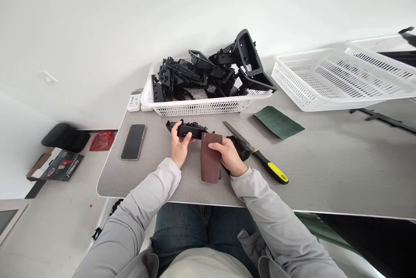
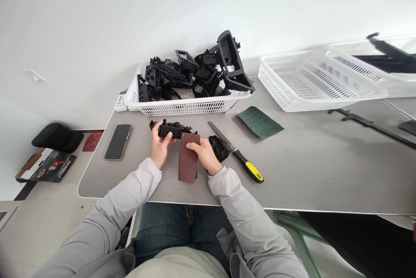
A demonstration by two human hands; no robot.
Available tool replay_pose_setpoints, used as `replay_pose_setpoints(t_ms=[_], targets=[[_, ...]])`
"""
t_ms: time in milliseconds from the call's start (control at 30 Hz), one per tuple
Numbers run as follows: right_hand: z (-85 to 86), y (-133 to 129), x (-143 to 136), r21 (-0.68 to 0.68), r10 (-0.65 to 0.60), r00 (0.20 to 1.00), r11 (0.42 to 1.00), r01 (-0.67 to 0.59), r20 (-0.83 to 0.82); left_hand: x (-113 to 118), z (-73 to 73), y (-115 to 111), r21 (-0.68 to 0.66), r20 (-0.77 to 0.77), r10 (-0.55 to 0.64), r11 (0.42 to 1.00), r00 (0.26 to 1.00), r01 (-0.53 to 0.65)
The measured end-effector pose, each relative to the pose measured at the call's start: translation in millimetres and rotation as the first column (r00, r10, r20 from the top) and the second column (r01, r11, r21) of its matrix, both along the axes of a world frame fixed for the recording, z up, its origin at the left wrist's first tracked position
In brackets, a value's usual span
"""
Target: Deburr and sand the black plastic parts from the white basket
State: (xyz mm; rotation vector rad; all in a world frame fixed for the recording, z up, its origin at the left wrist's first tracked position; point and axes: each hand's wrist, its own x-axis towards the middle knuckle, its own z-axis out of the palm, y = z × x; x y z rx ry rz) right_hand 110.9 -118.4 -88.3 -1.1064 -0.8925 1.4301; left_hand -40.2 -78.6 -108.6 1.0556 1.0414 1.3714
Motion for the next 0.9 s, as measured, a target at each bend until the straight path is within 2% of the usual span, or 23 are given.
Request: replay_pose_setpoints(t_ms=[133, 267, 367, 500, 600, 700, 800, 900], targets=[[1.9, -2, -5, 0.033, 0.04, 0.994, 0.999, -0.044, 0.101, 1, 1.7, -6, 0.112, -0.1, -0.008, 0.994, 0.995, 0.02], [1.1, -4, -11, 0.182, -0.023, 0.953, 0.983, -0.034, 0.301, 1, -0.4, -9, 0.236, -0.219, 0.037, 0.972, 0.975, 0.016], [-1.2, -5, -12, 0.224, -0.047, 0.931, 0.974, -0.038, 0.361, 1, -2.0, -10, 0.259, -0.243, 0.049, 0.966, 0.969, 0.016], [-2.8, -5, -12, 0.176, 0.009, 0.942, 0.982, -0.072, 0.336, 2, -0.4, -10, 0.23, -0.221, 0.041, 0.973, 0.974, 0.011], [-2.1, -5, -11, 0.155, 0.002, 0.96, 0.987, -0.047, 0.279, 3, 0.8, -11, 0.186, -0.172, -0.006, 0.982, 0.985, 0.038], [-1.1, -4, -12, 0.159, -0.014, 0.959, 0.987, -0.033, 0.282, 3, 0.7, -11, 0.213, -0.189, 0.008, 0.977, 0.982, 0.033], [-0.1, -4, -11, 0.138, 0.034, 0.952, 0.987, -0.079, 0.303, 2, -0.2, -10, 0.243, -0.227, 0.043, 0.97, 0.973, 0.014], [1.1, -5, -11, 0.12, 0.049, 0.957, 0.989, -0.086, 0.287, 3, -1.0, -10, 0.206, -0.193, 0.005, 0.978, 0.981, 0.035]])
